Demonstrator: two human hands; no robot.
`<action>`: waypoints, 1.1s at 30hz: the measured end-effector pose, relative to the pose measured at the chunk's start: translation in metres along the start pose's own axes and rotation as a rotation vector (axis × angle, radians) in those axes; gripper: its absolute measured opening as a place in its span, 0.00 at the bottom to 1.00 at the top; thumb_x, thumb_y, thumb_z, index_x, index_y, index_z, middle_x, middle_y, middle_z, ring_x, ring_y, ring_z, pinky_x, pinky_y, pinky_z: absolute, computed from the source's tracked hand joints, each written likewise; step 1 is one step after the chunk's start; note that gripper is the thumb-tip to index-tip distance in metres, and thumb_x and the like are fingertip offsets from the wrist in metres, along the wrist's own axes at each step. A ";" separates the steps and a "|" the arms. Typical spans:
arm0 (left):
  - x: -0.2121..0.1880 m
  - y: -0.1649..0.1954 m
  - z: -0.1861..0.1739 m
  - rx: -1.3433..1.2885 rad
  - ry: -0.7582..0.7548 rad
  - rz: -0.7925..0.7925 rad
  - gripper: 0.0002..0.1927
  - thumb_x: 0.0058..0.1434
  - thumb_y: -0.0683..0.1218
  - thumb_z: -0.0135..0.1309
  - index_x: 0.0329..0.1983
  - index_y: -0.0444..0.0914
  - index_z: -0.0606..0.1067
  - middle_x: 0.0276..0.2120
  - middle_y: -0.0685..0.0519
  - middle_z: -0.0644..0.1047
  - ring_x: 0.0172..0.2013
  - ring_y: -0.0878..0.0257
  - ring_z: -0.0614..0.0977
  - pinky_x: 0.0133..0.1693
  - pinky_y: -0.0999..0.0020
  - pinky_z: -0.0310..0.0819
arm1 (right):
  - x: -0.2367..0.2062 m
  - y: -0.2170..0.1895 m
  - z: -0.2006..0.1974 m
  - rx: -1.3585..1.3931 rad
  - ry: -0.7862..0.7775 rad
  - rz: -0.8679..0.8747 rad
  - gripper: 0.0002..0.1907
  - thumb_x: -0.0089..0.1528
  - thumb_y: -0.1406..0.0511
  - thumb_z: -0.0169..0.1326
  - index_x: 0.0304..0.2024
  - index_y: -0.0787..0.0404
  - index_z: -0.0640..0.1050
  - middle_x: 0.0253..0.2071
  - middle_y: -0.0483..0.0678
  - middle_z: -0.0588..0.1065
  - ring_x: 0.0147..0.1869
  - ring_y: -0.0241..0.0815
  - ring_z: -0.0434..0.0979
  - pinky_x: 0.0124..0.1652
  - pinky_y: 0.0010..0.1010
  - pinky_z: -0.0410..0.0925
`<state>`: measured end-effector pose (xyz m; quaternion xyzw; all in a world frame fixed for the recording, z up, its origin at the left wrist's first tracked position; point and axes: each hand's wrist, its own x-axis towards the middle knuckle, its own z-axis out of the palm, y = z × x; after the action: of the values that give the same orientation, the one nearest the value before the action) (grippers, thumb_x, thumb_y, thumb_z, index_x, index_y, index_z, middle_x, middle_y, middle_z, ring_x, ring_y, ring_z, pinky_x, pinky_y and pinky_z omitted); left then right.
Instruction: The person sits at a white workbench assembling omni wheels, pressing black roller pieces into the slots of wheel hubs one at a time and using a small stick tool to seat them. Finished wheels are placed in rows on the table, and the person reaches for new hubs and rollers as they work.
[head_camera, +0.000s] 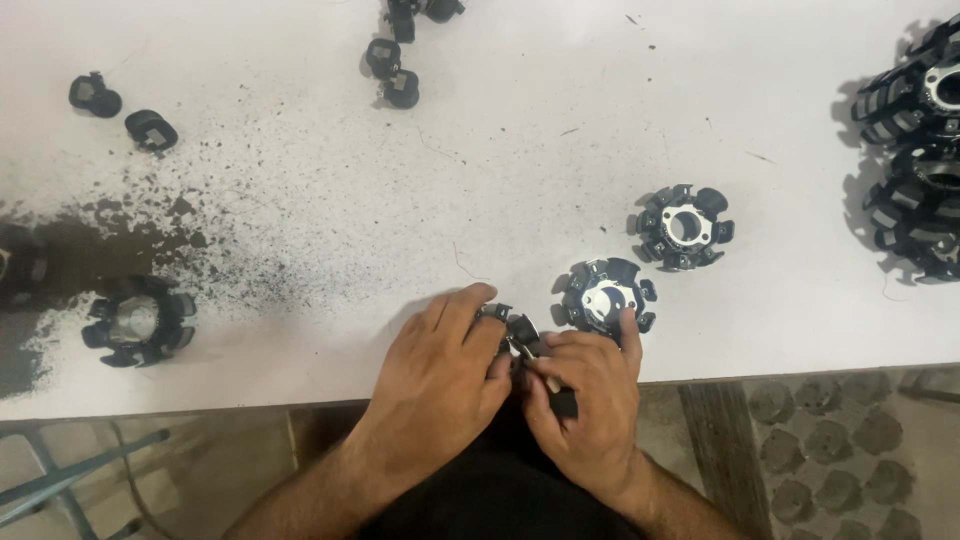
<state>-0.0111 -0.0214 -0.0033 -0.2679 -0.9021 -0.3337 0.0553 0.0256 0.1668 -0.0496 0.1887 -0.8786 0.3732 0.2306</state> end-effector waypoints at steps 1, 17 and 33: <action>-0.002 -0.001 0.002 0.018 0.019 -0.009 0.15 0.57 0.43 0.60 0.44 0.30 0.75 0.56 0.39 0.72 0.55 0.46 0.75 0.52 0.52 0.71 | 0.000 0.001 0.001 -0.016 -0.007 0.005 0.17 0.55 0.73 0.63 0.44 0.60 0.74 0.42 0.49 0.77 0.54 0.48 0.78 0.75 0.59 0.44; -0.014 -0.017 0.027 -0.052 0.204 -0.001 0.13 0.55 0.41 0.65 0.41 0.40 0.74 0.57 0.49 0.73 0.65 0.50 0.70 0.66 0.49 0.61 | 0.002 0.006 -0.001 -0.033 -0.039 -0.051 0.17 0.54 0.73 0.66 0.43 0.59 0.75 0.39 0.46 0.76 0.52 0.45 0.78 0.73 0.57 0.51; -0.010 -0.014 0.036 -0.085 0.227 -0.064 0.07 0.56 0.41 0.63 0.35 0.39 0.76 0.55 0.48 0.74 0.64 0.51 0.71 0.64 0.48 0.59 | 0.013 0.002 -0.004 -0.040 -0.090 0.014 0.13 0.54 0.72 0.66 0.39 0.59 0.78 0.38 0.46 0.77 0.49 0.43 0.79 0.73 0.56 0.51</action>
<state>-0.0069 -0.0115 -0.0418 -0.2015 -0.8832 -0.4014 0.1352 0.0151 0.1685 -0.0412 0.1945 -0.8967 0.3482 0.1921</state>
